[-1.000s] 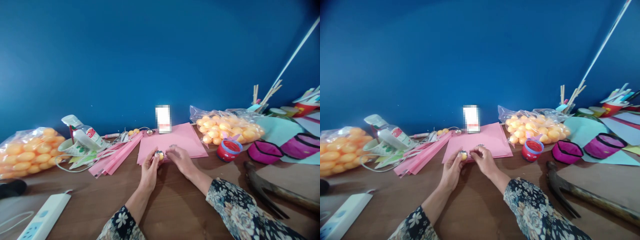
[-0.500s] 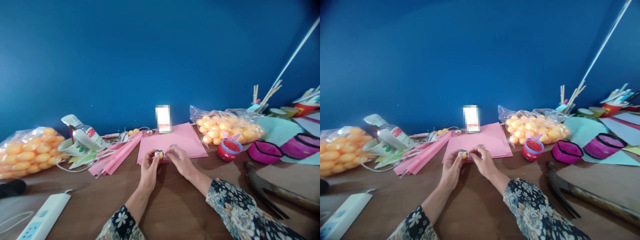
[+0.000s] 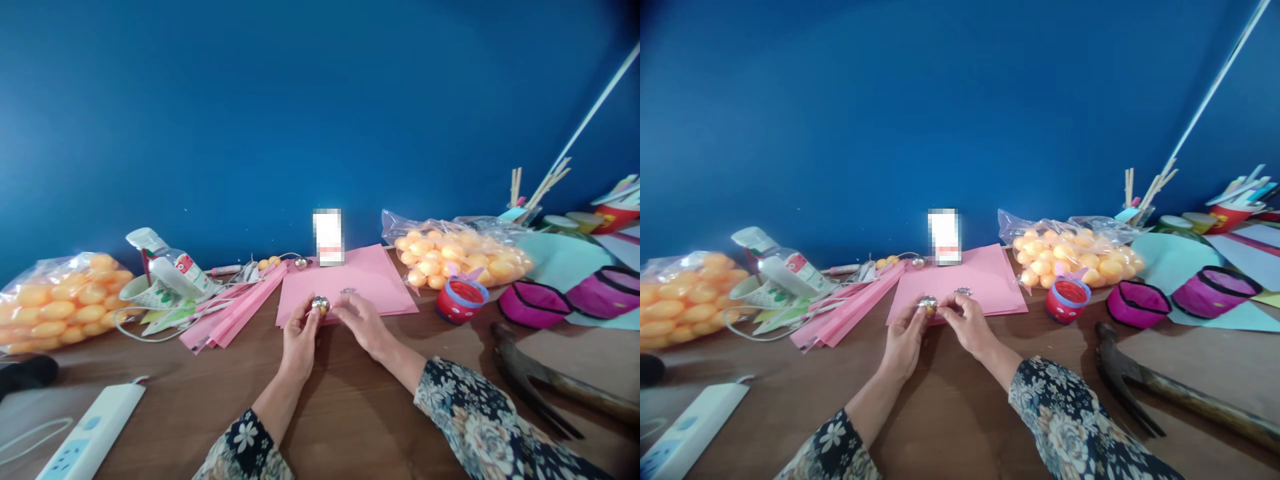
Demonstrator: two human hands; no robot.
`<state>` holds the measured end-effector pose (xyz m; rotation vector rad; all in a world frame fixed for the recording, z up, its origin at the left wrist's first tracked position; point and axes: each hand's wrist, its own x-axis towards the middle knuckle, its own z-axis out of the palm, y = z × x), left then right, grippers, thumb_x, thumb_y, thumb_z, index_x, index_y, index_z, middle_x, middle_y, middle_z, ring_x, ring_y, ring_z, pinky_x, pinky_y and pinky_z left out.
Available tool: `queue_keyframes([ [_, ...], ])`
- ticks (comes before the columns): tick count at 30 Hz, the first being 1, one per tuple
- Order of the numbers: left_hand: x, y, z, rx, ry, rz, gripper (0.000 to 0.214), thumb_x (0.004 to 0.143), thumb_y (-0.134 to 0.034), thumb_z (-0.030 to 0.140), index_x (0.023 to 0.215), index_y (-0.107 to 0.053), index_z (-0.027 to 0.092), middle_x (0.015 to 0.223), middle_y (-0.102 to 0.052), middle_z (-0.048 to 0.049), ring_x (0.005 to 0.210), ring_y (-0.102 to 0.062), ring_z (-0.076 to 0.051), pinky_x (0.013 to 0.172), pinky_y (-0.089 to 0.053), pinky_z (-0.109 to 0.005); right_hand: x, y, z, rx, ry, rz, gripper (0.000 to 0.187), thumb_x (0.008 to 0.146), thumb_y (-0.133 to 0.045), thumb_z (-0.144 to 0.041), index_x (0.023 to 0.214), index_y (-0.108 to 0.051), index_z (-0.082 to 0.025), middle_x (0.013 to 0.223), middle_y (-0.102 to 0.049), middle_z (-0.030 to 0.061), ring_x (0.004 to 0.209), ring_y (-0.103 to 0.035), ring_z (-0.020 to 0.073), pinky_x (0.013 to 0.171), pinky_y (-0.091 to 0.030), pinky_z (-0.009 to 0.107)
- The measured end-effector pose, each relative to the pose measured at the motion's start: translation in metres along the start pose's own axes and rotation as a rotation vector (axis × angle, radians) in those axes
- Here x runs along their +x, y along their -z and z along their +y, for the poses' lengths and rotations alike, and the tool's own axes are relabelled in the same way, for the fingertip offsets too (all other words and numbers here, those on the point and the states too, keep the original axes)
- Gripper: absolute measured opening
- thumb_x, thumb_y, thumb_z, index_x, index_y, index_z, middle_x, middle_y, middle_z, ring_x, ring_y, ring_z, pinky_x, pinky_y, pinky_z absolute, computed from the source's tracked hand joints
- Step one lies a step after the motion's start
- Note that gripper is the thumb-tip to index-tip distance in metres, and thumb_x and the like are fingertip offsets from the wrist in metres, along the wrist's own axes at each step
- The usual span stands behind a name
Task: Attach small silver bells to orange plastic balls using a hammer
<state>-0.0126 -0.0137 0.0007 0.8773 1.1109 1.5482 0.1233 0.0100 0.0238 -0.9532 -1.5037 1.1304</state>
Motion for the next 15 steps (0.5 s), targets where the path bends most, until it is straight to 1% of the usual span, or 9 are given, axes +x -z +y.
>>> queue_keyframes([
  [3,-0.0001,0.0003,-0.0016,-0.027,0.009,-0.005,0.044,0.074,-0.064,0.033,0.115,-0.057,0.018,0.112,-0.064,-0.0090,0.105,-0.058,-0.020,0.100,-0.037,-0.038,0.0004,0.0003,-0.0017,-0.017,0.002,-0.016,0.017,0.076,-0.060,-0.034,0.074,-0.062,-0.017,0.075,-0.062,0.0017,0.074,-0.056,0.0155,0.072,-0.045,0.028],
  [7,0.0002,0.0007,-0.0027,-0.054,0.015,-0.016,0.042,0.074,-0.064,0.033,0.114,-0.058,0.018,0.115,-0.062,-0.0090,0.103,-0.059,-0.019,0.100,-0.038,-0.038,0.0001,-0.0009,-0.0028,-0.007,-0.032,-0.026,0.017,0.074,-0.061,-0.034,0.074,-0.063,-0.017,0.075,-0.065,0.0024,0.074,-0.058,0.0165,0.074,-0.045,0.030],
  [12,-0.0002,0.0009,-0.0012,-0.036,0.007,-0.027,0.044,0.074,-0.065,0.032,0.115,-0.056,0.019,0.109,-0.065,-0.0088,0.097,-0.062,-0.019,0.095,-0.042,-0.038,-0.0009,-0.0007,-0.0021,0.001,-0.051,-0.051,0.020,0.074,-0.062,-0.036,0.074,-0.063,-0.017,0.075,-0.066,0.0025,0.074,-0.060,0.0168,0.074,-0.046,0.031],
  [15,-0.0017,0.0000,0.0007,-0.041,0.007,-0.036,0.042,0.074,-0.065,0.032,0.112,-0.056,0.018,0.105,-0.065,-0.0085,0.093,-0.063,-0.018,0.092,-0.045,-0.037,-0.0014,-0.0001,-0.0001,0.002,-0.046,-0.071,0.019,0.075,-0.061,-0.035,0.075,-0.063,-0.017,0.076,-0.067,0.0024,0.074,-0.060,0.0165,0.074,-0.046,0.030],
])
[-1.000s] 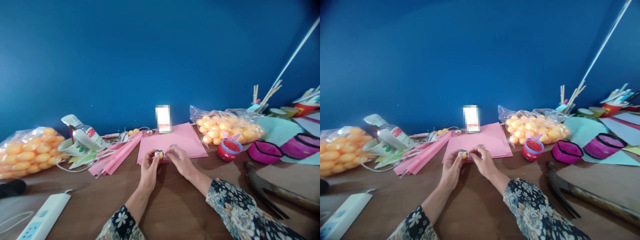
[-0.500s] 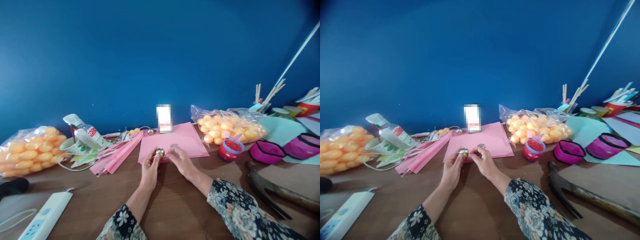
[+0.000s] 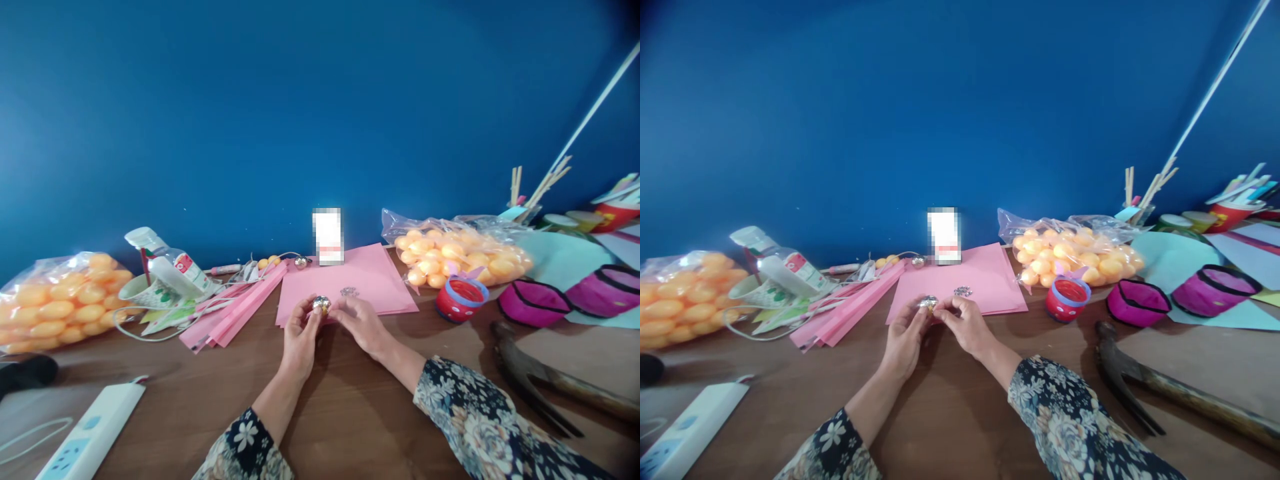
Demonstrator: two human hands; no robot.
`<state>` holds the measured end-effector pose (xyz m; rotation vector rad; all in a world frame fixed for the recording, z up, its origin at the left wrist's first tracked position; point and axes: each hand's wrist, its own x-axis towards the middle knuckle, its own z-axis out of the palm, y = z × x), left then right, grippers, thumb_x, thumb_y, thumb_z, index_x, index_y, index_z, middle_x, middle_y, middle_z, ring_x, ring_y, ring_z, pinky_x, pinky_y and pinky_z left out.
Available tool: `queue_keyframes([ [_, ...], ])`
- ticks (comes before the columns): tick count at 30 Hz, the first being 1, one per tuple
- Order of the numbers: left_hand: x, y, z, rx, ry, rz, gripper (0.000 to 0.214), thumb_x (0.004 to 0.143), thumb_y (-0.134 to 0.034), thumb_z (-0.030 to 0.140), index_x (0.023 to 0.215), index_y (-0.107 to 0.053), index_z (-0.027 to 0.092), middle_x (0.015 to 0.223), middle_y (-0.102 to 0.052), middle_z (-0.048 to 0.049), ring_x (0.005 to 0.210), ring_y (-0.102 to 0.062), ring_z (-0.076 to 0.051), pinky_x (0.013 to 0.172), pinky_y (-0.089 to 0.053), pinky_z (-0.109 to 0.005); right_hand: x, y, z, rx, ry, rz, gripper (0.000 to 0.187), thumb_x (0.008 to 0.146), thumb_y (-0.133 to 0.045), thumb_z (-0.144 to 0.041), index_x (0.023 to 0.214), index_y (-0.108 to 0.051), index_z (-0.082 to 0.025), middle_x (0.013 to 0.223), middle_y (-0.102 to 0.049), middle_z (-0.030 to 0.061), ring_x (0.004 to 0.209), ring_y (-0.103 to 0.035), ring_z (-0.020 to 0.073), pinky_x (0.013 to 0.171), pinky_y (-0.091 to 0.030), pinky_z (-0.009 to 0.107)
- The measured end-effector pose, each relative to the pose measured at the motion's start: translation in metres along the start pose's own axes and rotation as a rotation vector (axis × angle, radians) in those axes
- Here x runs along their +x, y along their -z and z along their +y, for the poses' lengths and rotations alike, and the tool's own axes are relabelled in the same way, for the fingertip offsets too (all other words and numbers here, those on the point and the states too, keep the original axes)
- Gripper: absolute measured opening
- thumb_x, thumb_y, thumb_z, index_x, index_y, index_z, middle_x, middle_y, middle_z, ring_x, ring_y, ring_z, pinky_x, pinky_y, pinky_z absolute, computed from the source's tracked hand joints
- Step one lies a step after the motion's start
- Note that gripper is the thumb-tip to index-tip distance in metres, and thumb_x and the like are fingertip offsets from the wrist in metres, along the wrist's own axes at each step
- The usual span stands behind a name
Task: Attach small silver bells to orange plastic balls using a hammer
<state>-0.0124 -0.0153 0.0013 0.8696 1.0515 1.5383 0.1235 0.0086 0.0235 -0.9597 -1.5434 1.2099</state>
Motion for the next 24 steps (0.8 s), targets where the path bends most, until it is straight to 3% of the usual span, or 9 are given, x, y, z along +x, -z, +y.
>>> queue_keyframes([
  [24,-0.0026,-0.0022,0.0043,0.043,-0.018,0.010,0.039,0.071,-0.067,0.032,0.106,-0.057,0.018,0.104,-0.065,-0.0080,0.093,-0.062,-0.017,0.089,-0.044,-0.034,0.0000,-0.0010,-0.0048,-0.013,-0.019,-0.012,0.022,0.076,-0.060,-0.037,0.074,-0.064,-0.016,0.075,-0.067,0.0029,0.075,-0.060,0.0170,0.074,-0.047,0.030],
])
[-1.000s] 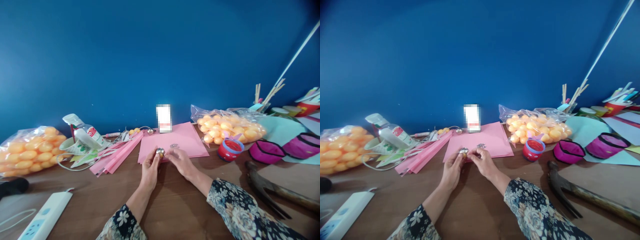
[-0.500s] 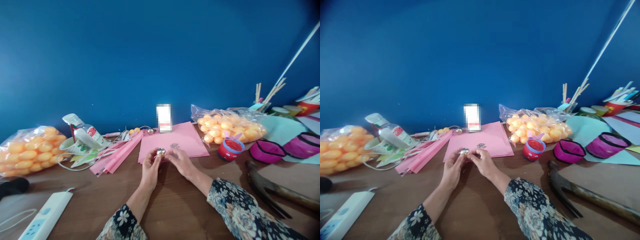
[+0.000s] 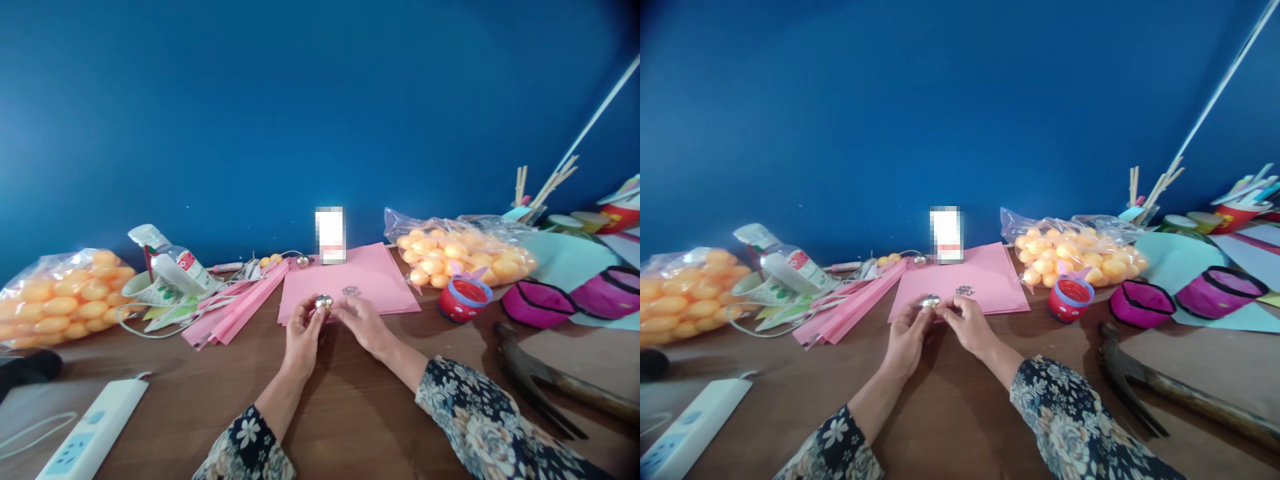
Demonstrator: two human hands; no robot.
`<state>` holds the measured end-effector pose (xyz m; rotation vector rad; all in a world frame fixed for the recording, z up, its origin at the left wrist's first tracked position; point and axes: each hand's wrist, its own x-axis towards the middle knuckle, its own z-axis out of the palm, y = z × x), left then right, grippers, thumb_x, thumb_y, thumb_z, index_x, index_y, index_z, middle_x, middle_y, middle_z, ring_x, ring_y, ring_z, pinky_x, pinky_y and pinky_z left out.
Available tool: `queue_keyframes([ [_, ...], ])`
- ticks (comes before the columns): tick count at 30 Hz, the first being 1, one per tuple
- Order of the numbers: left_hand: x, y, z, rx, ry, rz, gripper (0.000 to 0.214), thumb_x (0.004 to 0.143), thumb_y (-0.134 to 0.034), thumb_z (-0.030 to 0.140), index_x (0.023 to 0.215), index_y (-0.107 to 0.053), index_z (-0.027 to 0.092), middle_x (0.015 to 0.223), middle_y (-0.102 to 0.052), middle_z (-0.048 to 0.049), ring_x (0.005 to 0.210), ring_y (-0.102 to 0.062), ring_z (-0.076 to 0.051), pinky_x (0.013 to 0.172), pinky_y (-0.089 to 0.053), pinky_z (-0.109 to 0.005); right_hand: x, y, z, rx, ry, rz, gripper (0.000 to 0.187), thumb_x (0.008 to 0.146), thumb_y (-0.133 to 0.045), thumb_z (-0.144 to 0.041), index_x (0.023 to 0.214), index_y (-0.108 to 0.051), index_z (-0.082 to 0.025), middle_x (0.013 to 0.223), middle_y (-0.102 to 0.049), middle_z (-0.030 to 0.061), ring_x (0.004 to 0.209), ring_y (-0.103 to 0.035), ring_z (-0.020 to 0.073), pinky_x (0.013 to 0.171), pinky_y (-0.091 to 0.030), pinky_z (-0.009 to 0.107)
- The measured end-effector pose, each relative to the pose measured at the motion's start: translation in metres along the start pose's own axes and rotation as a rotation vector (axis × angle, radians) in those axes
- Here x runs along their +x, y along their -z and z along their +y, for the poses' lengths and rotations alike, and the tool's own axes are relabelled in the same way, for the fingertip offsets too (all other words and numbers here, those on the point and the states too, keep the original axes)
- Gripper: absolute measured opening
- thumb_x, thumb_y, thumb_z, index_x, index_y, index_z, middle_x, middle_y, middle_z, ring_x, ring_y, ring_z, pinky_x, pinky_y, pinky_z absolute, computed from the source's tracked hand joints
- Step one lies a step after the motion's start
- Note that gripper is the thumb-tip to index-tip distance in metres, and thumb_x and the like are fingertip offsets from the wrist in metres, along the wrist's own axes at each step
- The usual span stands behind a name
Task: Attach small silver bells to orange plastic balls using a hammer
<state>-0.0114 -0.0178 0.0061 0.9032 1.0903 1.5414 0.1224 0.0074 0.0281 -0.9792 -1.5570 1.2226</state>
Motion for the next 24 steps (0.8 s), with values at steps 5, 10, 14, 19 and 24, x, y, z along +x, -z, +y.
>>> queue_keyframes([
  [5,-0.0001,-0.0001,-0.0002,0.020,0.000,0.004,0.038,0.073,-0.066,0.032,0.107,-0.056,0.019,0.103,-0.065,-0.0072,0.094,-0.061,-0.017,0.089,-0.045,-0.034,0.0005,0.0004,0.0034,-0.017,0.006,-0.004,0.021,0.078,-0.059,-0.036,0.076,-0.064,-0.016,0.077,-0.067,0.0033,0.076,-0.061,0.0168,0.073,-0.047,0.029],
  [10,0.0001,0.0002,-0.0005,0.034,-0.009,-0.010,0.037,0.074,-0.065,0.032,0.107,-0.056,0.018,0.104,-0.064,-0.0078,0.094,-0.061,-0.017,0.091,-0.044,-0.035,0.0002,0.0006,0.0031,-0.020,0.008,-0.001,0.020,0.078,-0.059,-0.034,0.077,-0.064,-0.015,0.078,-0.067,0.0034,0.076,-0.061,0.0173,0.074,-0.046,0.030],
  [14,0.0002,0.0006,-0.0001,0.036,-0.007,-0.003,0.039,0.073,-0.065,0.032,0.108,-0.056,0.018,0.105,-0.064,-0.0082,0.094,-0.061,-0.018,0.091,-0.044,-0.035,0.0001,-0.0002,0.0017,-0.017,-0.006,0.002,0.021,0.077,-0.059,-0.035,0.076,-0.064,-0.015,0.077,-0.067,0.0036,0.075,-0.060,0.0172,0.073,-0.046,0.029],
  [19,0.0000,-0.0003,0.0015,0.031,-0.006,-0.009,0.039,0.072,-0.066,0.032,0.108,-0.056,0.018,0.106,-0.064,-0.0083,0.096,-0.061,-0.018,0.090,-0.044,-0.035,0.0003,0.0001,0.0021,-0.040,-0.007,-0.003,0.020,0.078,-0.058,-0.035,0.076,-0.064,-0.015,0.074,-0.066,0.0025,0.073,-0.059,0.0160,0.071,-0.046,0.028],
  [24,0.0002,-0.0006,0.0016,0.034,-0.013,0.000,0.039,0.072,-0.067,0.031,0.107,-0.057,0.018,0.107,-0.064,-0.0078,0.098,-0.060,-0.019,0.090,-0.044,-0.034,0.0004,0.0007,0.0025,-0.045,-0.014,-0.008,0.019,0.078,-0.058,-0.033,0.075,-0.063,-0.015,0.072,-0.064,0.0018,0.070,-0.058,0.0150,0.069,-0.045,0.027],
])
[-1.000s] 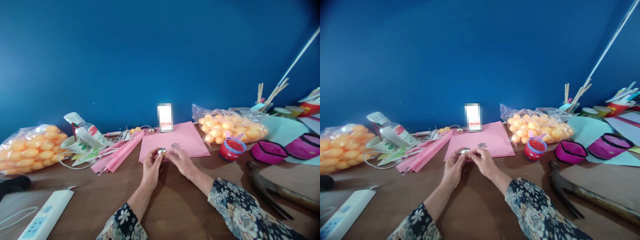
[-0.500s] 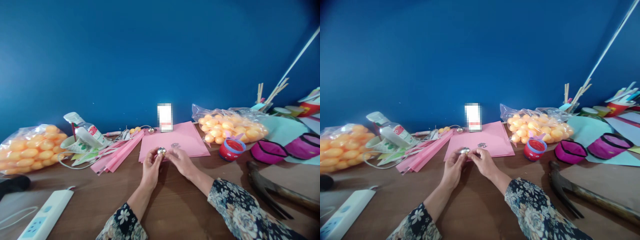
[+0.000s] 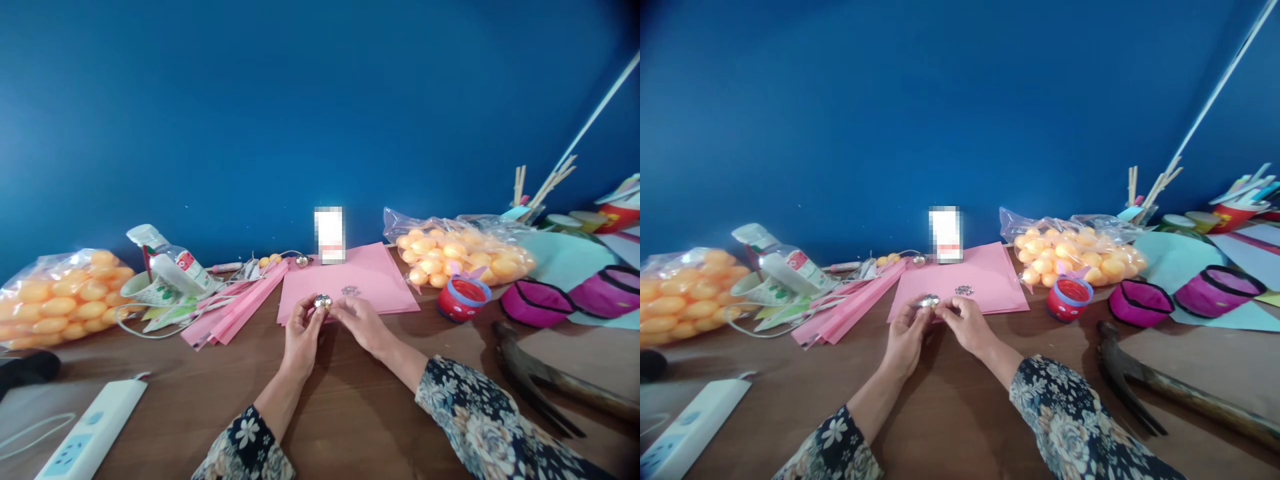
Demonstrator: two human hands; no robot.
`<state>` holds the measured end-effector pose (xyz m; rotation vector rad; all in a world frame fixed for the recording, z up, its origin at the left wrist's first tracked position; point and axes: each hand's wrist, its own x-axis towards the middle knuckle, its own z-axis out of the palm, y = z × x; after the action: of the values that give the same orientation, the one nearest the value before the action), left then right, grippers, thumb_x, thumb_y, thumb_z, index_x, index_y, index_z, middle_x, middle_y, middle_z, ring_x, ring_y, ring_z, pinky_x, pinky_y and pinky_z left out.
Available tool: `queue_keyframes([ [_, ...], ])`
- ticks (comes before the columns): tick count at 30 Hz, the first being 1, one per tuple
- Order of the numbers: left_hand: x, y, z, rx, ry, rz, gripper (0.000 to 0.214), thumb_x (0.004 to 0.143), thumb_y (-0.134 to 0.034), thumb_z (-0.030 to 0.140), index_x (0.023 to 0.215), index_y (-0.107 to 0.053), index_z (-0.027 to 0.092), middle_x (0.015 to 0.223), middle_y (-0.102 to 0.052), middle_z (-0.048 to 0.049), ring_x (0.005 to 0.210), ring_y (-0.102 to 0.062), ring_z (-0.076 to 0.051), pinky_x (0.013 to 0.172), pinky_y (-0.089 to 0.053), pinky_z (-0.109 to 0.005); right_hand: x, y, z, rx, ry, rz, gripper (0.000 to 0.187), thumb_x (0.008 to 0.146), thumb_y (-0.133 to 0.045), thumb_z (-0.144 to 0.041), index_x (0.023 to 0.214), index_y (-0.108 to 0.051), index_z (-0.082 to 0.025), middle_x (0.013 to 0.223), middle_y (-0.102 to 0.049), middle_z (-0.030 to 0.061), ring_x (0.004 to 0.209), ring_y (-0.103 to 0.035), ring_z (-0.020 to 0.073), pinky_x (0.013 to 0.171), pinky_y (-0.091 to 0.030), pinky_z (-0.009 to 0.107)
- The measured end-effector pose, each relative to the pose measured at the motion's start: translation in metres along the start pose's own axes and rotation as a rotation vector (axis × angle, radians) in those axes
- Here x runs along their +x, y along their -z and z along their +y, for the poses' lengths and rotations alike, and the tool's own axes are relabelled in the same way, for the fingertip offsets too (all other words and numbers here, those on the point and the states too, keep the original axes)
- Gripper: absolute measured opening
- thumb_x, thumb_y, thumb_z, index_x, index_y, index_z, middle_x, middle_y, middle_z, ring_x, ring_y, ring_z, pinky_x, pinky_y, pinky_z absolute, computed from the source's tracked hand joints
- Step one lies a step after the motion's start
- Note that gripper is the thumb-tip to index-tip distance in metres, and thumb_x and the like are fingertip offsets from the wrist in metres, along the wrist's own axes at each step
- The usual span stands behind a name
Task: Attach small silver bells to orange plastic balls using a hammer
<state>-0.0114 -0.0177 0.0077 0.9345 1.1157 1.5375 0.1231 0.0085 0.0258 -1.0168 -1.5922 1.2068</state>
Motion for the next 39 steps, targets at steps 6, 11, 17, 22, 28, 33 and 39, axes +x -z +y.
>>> queue_keyframes([
  [6,-0.0001,0.0001,0.0007,-0.002,-0.007,-0.014,0.039,0.071,-0.067,0.030,0.106,-0.057,0.017,0.107,-0.063,-0.0090,0.099,-0.060,-0.020,0.090,-0.044,-0.036,0.0007,0.0006,0.0012,0.009,0.001,-0.030,0.024,0.078,-0.057,-0.038,0.075,-0.063,-0.015,0.071,-0.064,0.0009,0.068,-0.057,0.0147,0.066,-0.044,0.027],
  [11,-0.0001,0.0003,0.0011,0.035,-0.024,-0.015,0.039,0.073,-0.065,0.030,0.108,-0.055,0.018,0.110,-0.062,-0.0093,0.102,-0.058,-0.021,0.091,-0.044,-0.036,0.0009,0.0014,-0.0008,-0.002,-0.013,-0.036,0.024,0.078,-0.057,-0.037,0.073,-0.062,-0.015,0.068,-0.063,0.0005,0.065,-0.056,0.0137,0.064,-0.043,0.026],
  [17,-0.0005,-0.0012,0.0017,0.051,-0.065,0.011,0.036,0.071,-0.067,0.029,0.104,-0.058,0.018,0.108,-0.062,-0.0079,0.101,-0.058,-0.019,0.091,-0.043,-0.034,0.0007,0.0012,0.0025,-0.039,-0.001,-0.011,0.023,0.079,-0.056,-0.037,0.074,-0.063,-0.015,0.067,-0.062,0.0002,0.064,-0.055,0.0133,0.062,-0.043,0.025],
  [22,-0.0010,-0.0015,0.0013,0.050,-0.071,0.010,0.036,0.071,-0.066,0.029,0.105,-0.058,0.019,0.107,-0.063,-0.0071,0.099,-0.059,-0.019,0.088,-0.045,-0.032,0.0008,0.0003,0.0058,-0.007,-0.023,-0.008,0.025,0.079,-0.057,-0.038,0.073,-0.062,-0.014,0.064,-0.061,-0.0002,0.061,-0.054,0.0128,0.058,-0.042,0.024],
  [28,-0.0020,-0.0010,0.0012,0.086,-0.075,0.008,0.034,0.071,-0.066,0.029,0.103,-0.058,0.019,0.104,-0.064,-0.0064,0.096,-0.060,-0.018,0.084,-0.048,-0.031,-0.0002,-0.0005,0.0043,0.048,-0.059,0.006,0.026,0.075,-0.060,-0.039,0.069,-0.062,-0.014,0.062,-0.061,-0.0007,0.058,-0.054,0.0124,0.057,-0.042,0.024],
  [33,-0.0024,-0.0009,0.0006,0.108,-0.081,-0.008,0.033,0.073,-0.065,0.028,0.103,-0.057,0.019,0.103,-0.063,-0.0064,0.094,-0.060,-0.018,0.083,-0.049,-0.031,-0.0004,-0.0017,0.0027,0.085,-0.086,0.002,0.028,0.074,-0.062,-0.041,0.070,-0.064,-0.013,0.061,-0.061,0.0000,0.058,-0.055,0.0122,0.056,-0.043,0.024],
  [39,-0.0018,0.0001,-0.0016,0.131,-0.089,-0.022,0.032,0.074,-0.063,0.027,0.104,-0.055,0.019,0.103,-0.063,-0.0064,0.094,-0.060,-0.017,0.082,-0.049,-0.030,-0.0003,-0.0045,0.0052,0.123,-0.114,0.029,0.029,0.072,-0.063,-0.042,0.070,-0.063,-0.014,0.061,-0.062,0.0008,0.058,-0.056,0.0131,0.055,-0.044,0.024],
])
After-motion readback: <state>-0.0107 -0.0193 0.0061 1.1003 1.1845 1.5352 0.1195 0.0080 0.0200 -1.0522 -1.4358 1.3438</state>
